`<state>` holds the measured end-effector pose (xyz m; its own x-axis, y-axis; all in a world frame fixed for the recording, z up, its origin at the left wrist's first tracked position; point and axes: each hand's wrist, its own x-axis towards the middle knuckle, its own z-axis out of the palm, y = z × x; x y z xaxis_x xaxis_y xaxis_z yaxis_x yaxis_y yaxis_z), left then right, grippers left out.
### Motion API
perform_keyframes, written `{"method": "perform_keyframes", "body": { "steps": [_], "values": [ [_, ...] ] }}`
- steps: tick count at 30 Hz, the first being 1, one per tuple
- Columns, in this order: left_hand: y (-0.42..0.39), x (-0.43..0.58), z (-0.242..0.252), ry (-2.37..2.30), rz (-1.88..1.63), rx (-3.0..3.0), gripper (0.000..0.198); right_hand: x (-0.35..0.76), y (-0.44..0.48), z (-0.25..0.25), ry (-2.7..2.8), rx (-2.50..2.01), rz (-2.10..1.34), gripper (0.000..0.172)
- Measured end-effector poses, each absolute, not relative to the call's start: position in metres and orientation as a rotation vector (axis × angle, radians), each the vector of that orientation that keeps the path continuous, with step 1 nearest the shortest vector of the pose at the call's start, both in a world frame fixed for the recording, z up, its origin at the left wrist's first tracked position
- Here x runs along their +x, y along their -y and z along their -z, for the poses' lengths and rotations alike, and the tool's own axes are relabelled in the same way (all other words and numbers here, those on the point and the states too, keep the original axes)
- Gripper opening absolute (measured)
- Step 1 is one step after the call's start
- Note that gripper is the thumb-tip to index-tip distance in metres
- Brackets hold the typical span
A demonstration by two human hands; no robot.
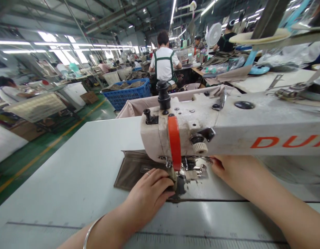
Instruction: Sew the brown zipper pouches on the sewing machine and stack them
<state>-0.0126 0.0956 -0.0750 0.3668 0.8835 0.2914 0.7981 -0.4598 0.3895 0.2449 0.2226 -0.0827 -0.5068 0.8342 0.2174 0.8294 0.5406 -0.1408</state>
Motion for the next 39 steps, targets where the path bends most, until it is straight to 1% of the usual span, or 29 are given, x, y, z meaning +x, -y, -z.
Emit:
{"method": "perform_keyframes", "body": {
  "steps": [2,4,7,9,11,13,17,22,31,35,39],
  "values": [
    [-0.098,-0.014,0.075,-1.537,-0.778,2.363,0.012,0.243,-0.217,0.074,2.547,-1.467,-0.033,0.016],
    [-0.1,-0.015,0.074,-1.521,-0.827,2.287,0.016,0.24,-0.208,0.065,2.583,-1.413,-0.234,0.018],
    [-0.101,-0.016,0.073,-1.487,-0.859,2.222,0.016,0.23,-0.192,0.056,2.601,-1.141,-0.589,0.022],
    [-0.101,-0.016,0.074,-1.482,-0.869,2.199,0.015,0.221,-0.184,0.057,2.604,-0.905,-0.678,0.017],
    [-0.101,-0.016,0.075,-1.485,-0.874,2.187,0.014,0.213,-0.179,0.063,2.587,-0.736,-0.661,0.01],
    [-0.101,-0.016,0.076,-1.485,-0.876,2.181,0.014,0.207,-0.177,0.069,2.569,-0.673,-0.608,0.012],
    [-0.102,-0.015,0.077,-1.467,-0.888,2.173,0.014,0.203,-0.177,0.075,2.545,-0.647,-0.548,0.017],
    [-0.101,-0.014,0.077,-1.471,-0.878,2.167,0.013,0.201,-0.176,0.069,2.542,-0.591,-0.433,0.015],
    [-0.103,-0.013,0.076,-1.47,-0.887,2.217,0.013,0.199,-0.175,0.069,2.578,-0.592,-0.354,0.014],
    [-0.103,-0.013,0.077,-1.47,-0.863,2.279,0.012,0.197,-0.173,0.07,2.604,-0.556,-0.411,0.012],
    [-0.103,-0.013,0.077,-1.495,-0.86,2.236,0.012,0.198,-0.169,0.069,2.554,-0.509,-0.672,0.012]
  ]
}}
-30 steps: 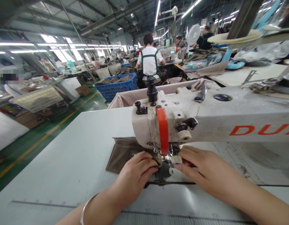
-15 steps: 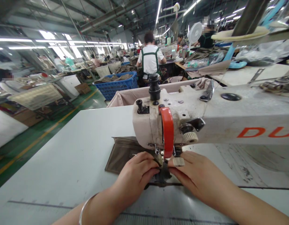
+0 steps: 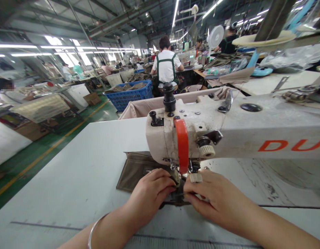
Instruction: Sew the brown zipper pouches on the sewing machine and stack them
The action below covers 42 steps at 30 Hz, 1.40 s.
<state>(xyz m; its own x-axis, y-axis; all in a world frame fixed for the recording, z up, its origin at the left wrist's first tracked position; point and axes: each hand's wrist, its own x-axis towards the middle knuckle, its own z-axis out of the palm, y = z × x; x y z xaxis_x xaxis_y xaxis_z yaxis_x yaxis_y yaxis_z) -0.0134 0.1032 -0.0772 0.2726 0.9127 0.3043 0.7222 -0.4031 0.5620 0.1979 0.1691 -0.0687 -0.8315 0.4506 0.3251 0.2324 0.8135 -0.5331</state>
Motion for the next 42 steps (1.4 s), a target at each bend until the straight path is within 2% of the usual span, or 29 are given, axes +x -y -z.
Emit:
{"method": "perform_keyframes", "body": {
  "steps": [3,9,12,16,18,20,24,26,31,35,42],
  "values": [
    [-0.103,-0.014,0.078,-1.511,-0.844,2.214,0.012,0.2,-0.169,0.069,2.494,-0.553,-0.746,0.011],
    [-0.103,-0.015,0.077,-1.486,-0.858,2.231,0.013,0.203,-0.174,0.071,2.513,-0.649,-0.658,0.014],
    [-0.101,-0.013,0.073,-1.452,-0.848,2.257,0.007,0.21,-0.183,0.072,2.542,-0.689,-0.569,0.014],
    [-0.096,-0.01,0.073,-1.492,-0.863,2.272,0.008,0.229,-0.206,0.077,2.571,-1.247,-0.271,0.017],
    [-0.095,-0.009,0.075,-1.551,-0.862,2.314,0.012,0.236,-0.211,0.078,2.598,-1.389,-0.154,0.013],
    [-0.095,-0.009,0.077,-1.529,-0.836,2.393,0.017,0.235,-0.207,0.075,2.583,-1.259,-0.148,0.011],
    [-0.096,-0.011,0.078,-1.437,-0.944,2.467,0.015,0.216,-0.179,0.066,2.614,-0.57,-0.434,0.017],
    [-0.096,-0.011,0.076,-1.41,-0.968,2.504,0.016,0.204,-0.167,0.067,2.665,-0.378,-0.506,0.017],
    [-0.095,-0.01,0.075,-1.246,-0.807,2.64,0.018,0.195,-0.16,0.078,2.723,-0.362,-0.492,0.02],
    [-0.094,-0.012,0.081,-1.197,-0.663,2.678,0.018,0.2,-0.162,0.08,2.738,-0.383,-0.485,0.012],
    [-0.092,-0.009,0.077,-1.164,-0.679,2.67,0.019,0.201,-0.164,0.076,2.781,-0.428,-0.469,0.008]
  ]
}}
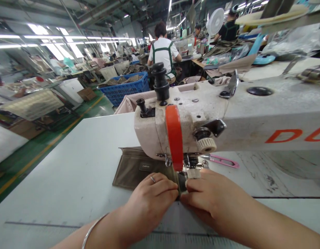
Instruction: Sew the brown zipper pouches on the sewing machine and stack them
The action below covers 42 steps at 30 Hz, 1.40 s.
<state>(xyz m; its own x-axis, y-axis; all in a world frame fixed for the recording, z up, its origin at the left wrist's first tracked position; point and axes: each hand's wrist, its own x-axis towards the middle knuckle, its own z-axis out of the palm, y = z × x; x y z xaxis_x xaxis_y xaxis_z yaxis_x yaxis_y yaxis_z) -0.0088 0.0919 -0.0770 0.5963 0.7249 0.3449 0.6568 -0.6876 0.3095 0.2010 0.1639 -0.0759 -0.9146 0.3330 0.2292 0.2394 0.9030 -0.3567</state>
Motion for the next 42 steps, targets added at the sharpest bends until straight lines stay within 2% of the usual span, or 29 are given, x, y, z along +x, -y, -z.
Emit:
{"method": "perform_keyframes", "body": {
  "steps": [6,13,19,24,42],
  "values": [
    [-0.087,-0.004,0.073,-1.197,-0.587,2.618,0.019,0.208,-0.17,0.07,2.732,-0.557,-0.665,0.016],
    [-0.088,-0.006,0.077,-1.363,-0.71,2.519,0.017,0.205,-0.17,0.075,2.774,-0.505,-0.604,0.02],
    [-0.089,-0.005,0.073,-1.266,-0.718,2.623,0.018,0.204,-0.166,0.077,2.762,-0.485,-0.618,0.023],
    [-0.092,-0.008,0.071,-1.201,-0.665,2.714,0.021,0.202,-0.163,0.079,2.727,-0.435,-0.548,0.034],
    [-0.133,-0.031,0.075,-1.321,-0.554,2.654,0.022,0.189,-0.167,0.086,2.654,-0.737,-0.509,0.031]
  ]
}}
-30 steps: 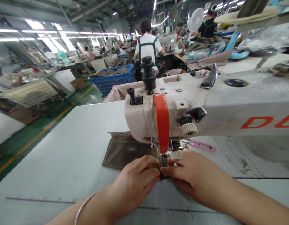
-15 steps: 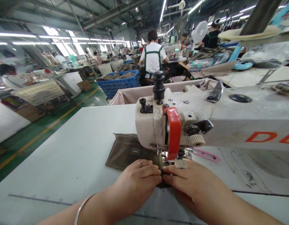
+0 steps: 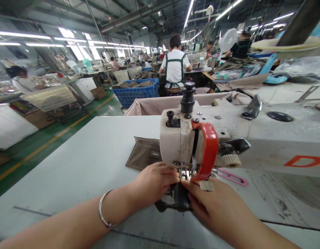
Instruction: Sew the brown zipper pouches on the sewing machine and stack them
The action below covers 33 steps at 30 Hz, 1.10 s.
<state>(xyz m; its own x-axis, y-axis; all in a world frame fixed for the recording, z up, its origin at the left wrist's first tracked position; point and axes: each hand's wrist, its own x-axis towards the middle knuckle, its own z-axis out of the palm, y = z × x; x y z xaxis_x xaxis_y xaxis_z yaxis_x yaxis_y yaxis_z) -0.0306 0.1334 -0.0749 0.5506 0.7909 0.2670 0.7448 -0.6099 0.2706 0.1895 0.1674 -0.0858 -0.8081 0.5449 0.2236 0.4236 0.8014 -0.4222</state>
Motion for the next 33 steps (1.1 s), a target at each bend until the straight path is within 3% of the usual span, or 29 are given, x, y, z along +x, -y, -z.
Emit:
{"method": "perform_keyframes", "body": {
  "steps": [15,20,28,33],
  "values": [
    [-0.151,-0.042,0.091,-1.427,-0.627,2.561,0.024,0.189,-0.166,0.087,2.691,-0.773,-0.501,0.029],
    [-0.146,-0.032,0.07,-1.491,-0.58,2.482,0.022,0.189,-0.166,0.088,2.68,-0.804,-0.479,0.028],
    [-0.119,-0.004,0.032,-1.535,-0.163,2.228,0.029,0.194,-0.166,0.09,2.658,-0.747,-0.555,0.031],
    [-0.114,-0.002,0.038,-1.558,-0.279,2.122,0.037,0.194,-0.166,0.089,2.701,-0.737,-0.59,0.028]
  ]
}}
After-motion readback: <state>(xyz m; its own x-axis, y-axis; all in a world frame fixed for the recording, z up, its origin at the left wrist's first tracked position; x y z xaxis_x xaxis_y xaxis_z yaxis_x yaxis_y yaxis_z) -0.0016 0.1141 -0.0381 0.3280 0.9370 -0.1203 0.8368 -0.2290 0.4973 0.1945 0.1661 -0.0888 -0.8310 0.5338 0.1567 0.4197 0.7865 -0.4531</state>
